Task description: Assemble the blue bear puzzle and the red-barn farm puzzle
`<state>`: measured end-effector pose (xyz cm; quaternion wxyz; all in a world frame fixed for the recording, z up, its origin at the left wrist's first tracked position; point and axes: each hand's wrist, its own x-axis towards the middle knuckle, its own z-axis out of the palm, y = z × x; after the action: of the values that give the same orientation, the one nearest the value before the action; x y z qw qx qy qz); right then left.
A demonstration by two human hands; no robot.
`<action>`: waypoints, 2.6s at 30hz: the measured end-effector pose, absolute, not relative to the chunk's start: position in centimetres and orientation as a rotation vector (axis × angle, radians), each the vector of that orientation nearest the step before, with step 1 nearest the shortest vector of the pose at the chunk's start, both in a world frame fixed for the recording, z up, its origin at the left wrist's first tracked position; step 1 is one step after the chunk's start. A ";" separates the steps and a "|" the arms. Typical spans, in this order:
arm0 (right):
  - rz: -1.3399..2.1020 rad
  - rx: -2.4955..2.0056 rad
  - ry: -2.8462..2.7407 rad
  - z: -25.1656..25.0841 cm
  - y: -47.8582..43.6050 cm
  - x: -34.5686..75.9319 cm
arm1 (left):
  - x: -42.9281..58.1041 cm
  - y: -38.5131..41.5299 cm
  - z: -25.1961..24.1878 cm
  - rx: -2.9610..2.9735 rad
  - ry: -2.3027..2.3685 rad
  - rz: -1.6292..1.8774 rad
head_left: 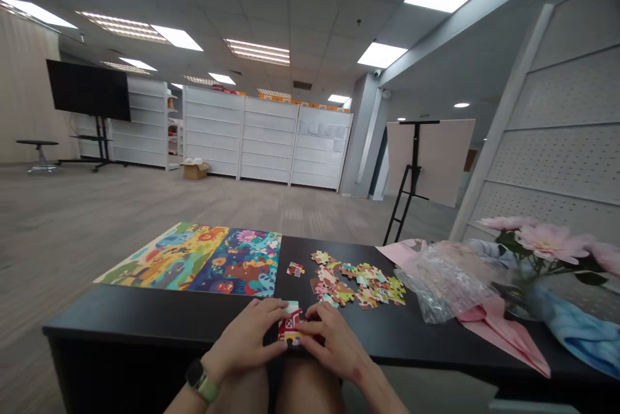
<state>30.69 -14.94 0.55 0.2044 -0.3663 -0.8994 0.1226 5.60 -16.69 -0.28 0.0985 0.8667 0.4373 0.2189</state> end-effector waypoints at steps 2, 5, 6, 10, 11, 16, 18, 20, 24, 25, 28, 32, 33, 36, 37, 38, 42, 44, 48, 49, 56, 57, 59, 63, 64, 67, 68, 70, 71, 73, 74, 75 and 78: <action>0.346 -0.988 -2.513 0.5 -14.3 30.4 | 5.8 -16.7 -0.1 2.566 1.295 0.662; 0.320 -0.977 -2.466 1.0 -11.3 29.5 | 6.0 -16.6 0.1 2.574 1.299 0.645; 0.297 -1.023 -2.431 1.3 -9.8 29.0 | 6.0 -16.5 0.1 2.576 1.301 0.628; 0.208 -1.281 -2.361 2.1 -3.2 26.6 | 5.8 -16.3 0.2 2.567 1.290 0.587; 0.219 -1.299 -2.379 2.1 -1.8 26.0 | 5.7 -16.3 0.2 2.562 1.289 0.586; 0.270 -1.305 -2.456 1.6 1.2 24.8 | 5.7 -15.6 0.0 2.523 1.326 0.578; 0.251 -1.281 -2.466 1.9 1.1 25.4 | 5.9 -15.1 0.0 2.501 1.341 0.546; 0.218 -1.249 -2.459 2.8 0.4 26.6 | 6.2 -14.3 0.3 2.486 1.361 0.507; 0.209 -1.184 -2.399 4.6 -3.0 29.8 | 6.9 -12.3 0.5 2.517 1.373 0.493; 0.280 -1.141 -2.360 4.7 -4.3 30.5 | 7.0 -11.8 0.4 2.522 1.373 0.505; 0.476 -0.964 -2.382 3.5 -8.6 31.2 | 7.2 -11.1 -0.3 2.504 1.372 0.597; 0.504 -0.741 -2.565 0.7 -12.3 30.0 | 7.1 -11.9 -0.7 2.472 1.356 0.764; 0.484 -0.715 -2.578 0.3 -12.6 29.5 | 7.0 -12.1 -0.7 2.474 1.340 0.777; 0.414 -0.713 -2.591 -0.2 -12.5 28.3 | 7.1 -12.6 -0.4 2.484 1.281 0.761; 0.403 -0.724 -2.590 -0.1 -12.4 28.1 | 7.1 -12.6 -0.3 2.483 1.272 0.760; 0.402 -0.739 -2.582 -0.1 -12.3 28.0 | 7.2 -12.6 -0.3 2.479 1.270 0.763; 0.426 -0.784 -2.504 -0.7 -12.0 28.2 | 7.3 -12.4 -0.4 2.462 1.274 0.808; 0.403 -0.808 -2.475 -1.2 -11.9 28.4 | 7.3 -12.5 -0.5 2.462 1.278 0.808; 0.300 -0.888 -2.383 -1.7 -12.0 28.5 | 7.3 -12.5 -0.5 2.459 1.295 0.759; 0.294 -0.919 -2.345 -1.7 -12.1 28.5 | 7.3 -12.5 -0.5 2.458 1.298 0.749; 0.348 -1.120 -2.139 -1.6 -12.6 28.6 | 7.5 -12.6 -0.2 2.448 1.359 0.718; 0.354 -1.126 -2.131 -1.6 -12.6 28.6 | 7.5 -12.6 -0.2 2.445 1.362 0.722; 0.362 -1.133 -2.121 -1.5 -12.7 28.6 | 7.4 -12.7 -0.1 2.444 1.346 0.732; 0.353 -1.112 -2.140 -1.3 -12.8 28.6 | 7.3 -12.8 -0.2 2.459 1.287 0.748; 0.348 -1.112 -2.138 -1.3 -12.8 28.6 | 7.3 -12.8 -0.3 2.461 1.283 0.754; 0.327 -1.124 -2.129 -1.4 -12.8 28.5 | 7.3 -12.8 -0.4 2.463 1.285 0.765; 0.317 -1.127 -2.127 -1.4 -12.8 28.5 | 7.4 -12.7 -0.5 2.465 1.285 0.764; 0.299 -1.131 -2.109 -1.6 -12.6 28.6 | 7.4 -12.7 -0.5 2.465 1.292 0.756; 0.294 -1.136 -2.085 -1.8 -12.5 28.6 | 7.4 -12.6 -0.5 2.462 1.298 0.751; 0.296 -1.153 -2.016 -2.0 -12.3 28.7 | 7.4 -12.6 -0.5 2.450 1.303 0.748; 0.299 -1.164 -1.983 -2.1 -12.2 28.8 | 7.4 -12.6 -0.5 2.447 1.298 0.748; 0.301 -1.173 -1.958 -2.2 -12.1 28.8 | 7.3 -12.6 -0.5 2.445 1.291 0.750; 0.293 -1.179 -1.934 -2.4 -12.0 28.9 | 7.2 -12.7 -0.5 2.444 1.276 0.750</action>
<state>28.88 -11.95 -2.39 0.4160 -0.4694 -0.7700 0.1168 7.22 -12.65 -0.45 0.1417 0.8467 0.4421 0.2598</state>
